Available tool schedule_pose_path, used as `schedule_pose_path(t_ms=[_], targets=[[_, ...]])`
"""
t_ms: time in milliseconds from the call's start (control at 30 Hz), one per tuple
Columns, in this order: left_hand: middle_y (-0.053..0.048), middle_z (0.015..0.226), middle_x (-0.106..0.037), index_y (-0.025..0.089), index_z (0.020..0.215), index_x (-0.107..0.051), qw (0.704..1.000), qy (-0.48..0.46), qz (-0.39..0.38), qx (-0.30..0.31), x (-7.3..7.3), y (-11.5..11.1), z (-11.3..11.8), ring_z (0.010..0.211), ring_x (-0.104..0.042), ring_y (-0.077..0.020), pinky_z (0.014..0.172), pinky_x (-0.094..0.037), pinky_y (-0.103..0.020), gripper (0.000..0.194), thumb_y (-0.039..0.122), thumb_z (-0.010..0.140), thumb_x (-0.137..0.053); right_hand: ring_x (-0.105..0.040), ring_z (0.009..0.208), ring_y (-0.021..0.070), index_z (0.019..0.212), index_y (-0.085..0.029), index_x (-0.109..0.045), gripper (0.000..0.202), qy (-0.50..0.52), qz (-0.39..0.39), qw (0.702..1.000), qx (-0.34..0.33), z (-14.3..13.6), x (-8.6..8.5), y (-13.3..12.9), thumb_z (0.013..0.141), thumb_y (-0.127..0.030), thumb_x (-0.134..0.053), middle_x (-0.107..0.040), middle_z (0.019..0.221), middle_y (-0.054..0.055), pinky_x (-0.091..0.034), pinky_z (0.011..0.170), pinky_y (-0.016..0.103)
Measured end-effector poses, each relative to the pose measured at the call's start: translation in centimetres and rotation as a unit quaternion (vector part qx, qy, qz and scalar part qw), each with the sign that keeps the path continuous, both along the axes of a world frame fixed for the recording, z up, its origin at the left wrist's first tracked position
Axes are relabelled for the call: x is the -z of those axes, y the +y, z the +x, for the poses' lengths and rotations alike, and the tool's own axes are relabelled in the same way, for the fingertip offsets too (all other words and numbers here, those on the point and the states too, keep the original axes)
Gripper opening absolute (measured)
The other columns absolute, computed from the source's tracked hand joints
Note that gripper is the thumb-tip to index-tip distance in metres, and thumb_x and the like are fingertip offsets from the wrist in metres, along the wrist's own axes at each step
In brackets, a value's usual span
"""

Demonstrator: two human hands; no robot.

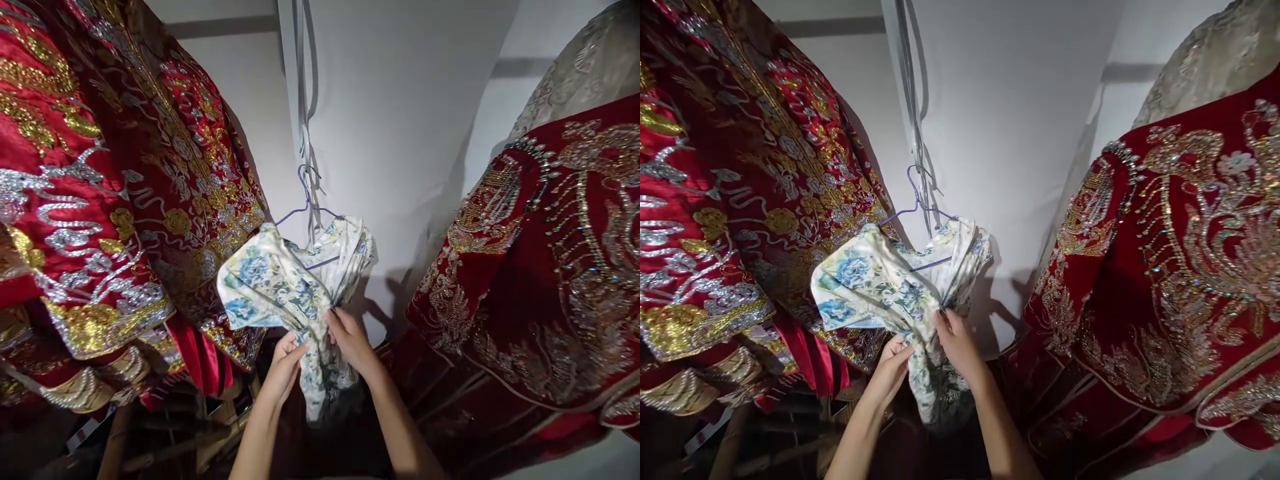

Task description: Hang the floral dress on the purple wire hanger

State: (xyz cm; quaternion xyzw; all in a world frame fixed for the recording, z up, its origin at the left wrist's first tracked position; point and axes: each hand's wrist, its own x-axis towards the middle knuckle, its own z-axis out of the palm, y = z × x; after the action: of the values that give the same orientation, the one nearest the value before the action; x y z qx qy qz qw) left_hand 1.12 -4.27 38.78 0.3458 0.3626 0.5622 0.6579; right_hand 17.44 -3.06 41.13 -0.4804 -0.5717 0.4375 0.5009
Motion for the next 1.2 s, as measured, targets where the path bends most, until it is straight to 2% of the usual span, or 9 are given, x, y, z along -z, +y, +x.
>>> schedule_pose_path(t_ms=[167,333,433,667,767,867,1000,1067,1200], targets=[[0.003,0.055,-0.061,0.016,0.065,-0.063,0.999,-0.030,-0.029,0.018,0.2,-0.2,1.3,0.053,-0.057,-0.0131,0.058,-0.045,-0.024,0.031,0.029,0.055,-0.090,-0.041,0.058,0.0145,0.067,-0.023,-0.041,0.046,-0.062,0.055,0.996,0.022,0.3,-1.6,2.0,0.098,-0.057,-0.038,-0.041,0.060,-0.004,-0.030,0.055,0.026],[0.002,0.054,-0.062,0.017,0.067,-0.066,0.997,-0.047,-0.049,0.029,-0.5,0.4,0.9,0.061,-0.065,-0.0191,0.071,-0.052,-0.032,0.028,0.019,0.050,-0.088,-0.047,0.061,0.0171,0.067,-0.023,-0.042,0.046,-0.116,0.030,0.992,0.042,0.6,-1.7,2.6,0.096,-0.058,-0.041,-0.047,0.062,-0.002,-0.031,0.058,0.027],[0.002,0.050,-0.059,0.017,0.062,-0.064,0.995,-0.062,-0.055,0.052,-1.0,0.7,0.7,0.066,-0.068,-0.0225,0.077,-0.053,-0.035,0.024,0.014,0.050,-0.084,-0.044,0.058,0.0158,0.068,-0.024,-0.039,0.043,-0.078,0.025,0.997,0.006,0.2,-1.6,2.6,0.097,-0.055,-0.041,-0.043,0.061,-0.004,-0.031,0.057,0.027],[-0.008,0.079,-0.074,0.015,0.079,-0.070,0.990,-0.079,-0.068,0.090,-0.8,0.6,1.8,0.093,-0.071,-0.0322,0.088,-0.052,-0.042,0.029,0.015,0.053,-0.082,-0.040,0.055,0.0130,0.068,-0.022,-0.043,0.036,-0.054,0.007,0.998,-0.044,0.1,-1.7,2.2,0.096,-0.044,-0.047,-0.041,0.061,-0.005,-0.030,0.055,0.026],[-0.008,0.075,-0.071,0.014,0.076,-0.067,0.996,-0.046,-0.073,0.035,0.3,1.2,1.9,0.089,-0.070,-0.0312,0.085,-0.052,-0.041,0.032,0.022,0.051,-0.085,-0.037,0.053,0.0123,0.068,-0.023,-0.042,0.030,-0.038,-0.021,0.998,-0.047,0.2,-1.6,2.1,0.093,-0.038,-0.047,-0.039,0.059,-0.006,-0.027,0.052,0.026],[-0.005,0.076,-0.066,0.015,0.083,-0.066,0.991,0.014,-0.036,-0.131,1.3,2.3,0.9,0.088,-0.067,-0.0262,0.087,-0.050,-0.039,0.033,0.031,0.060,-0.083,-0.036,0.049,0.0115,0.065,-0.022,-0.044,0.032,-0.008,-0.054,0.998,-0.040,0.7,-1.4,1.7,0.092,-0.039,-0.048,-0.041,0.054,-0.006,-0.027,0.050,0.025],[-0.003,0.103,-0.059,0.022,0.107,-0.058,0.906,0.103,0.061,-0.405,1.6,2.8,-0.2,0.102,-0.057,-0.0185,0.098,-0.042,-0.032,0.034,0.031,0.077,-0.072,-0.039,0.046,0.0118,0.070,-0.019,-0.058,0.033,0.008,-0.059,0.998,0.020,1.5,-1.0,1.0,0.091,-0.045,-0.053,-0.052,0.051,-0.003,-0.029,0.048,0.026],[-0.005,0.116,-0.056,0.024,0.115,-0.056,0.877,0.186,0.160,-0.413,1.3,2.0,0.5,0.111,-0.053,-0.0197,0.102,-0.039,-0.033,0.033,0.028,0.084,-0.067,-0.038,0.045,0.0116,0.072,-0.018,-0.062,0.034,0.011,-0.057,0.998,0.025,1.5,-1.1,0.7,0.090,-0.047,-0.056,-0.054,0.051,-0.002,-0.028,0.047,0.026],[-0.012,0.123,-0.059,0.022,0.123,-0.059,0.855,0.315,0.297,-0.286,0.2,1.0,3.7,0.120,-0.052,-0.0260,0.105,-0.038,-0.038,0.038,0.023,0.085,-0.066,-0.045,0.048,0.0126,0.071,-0.019,-0.062,0.034,0.002,-0.036,0.999,-0.031,0.6,-2.0,0.7,0.089,-0.047,-0.058,-0.057,0.053,-0.001,-0.033,0.049,0.026]])
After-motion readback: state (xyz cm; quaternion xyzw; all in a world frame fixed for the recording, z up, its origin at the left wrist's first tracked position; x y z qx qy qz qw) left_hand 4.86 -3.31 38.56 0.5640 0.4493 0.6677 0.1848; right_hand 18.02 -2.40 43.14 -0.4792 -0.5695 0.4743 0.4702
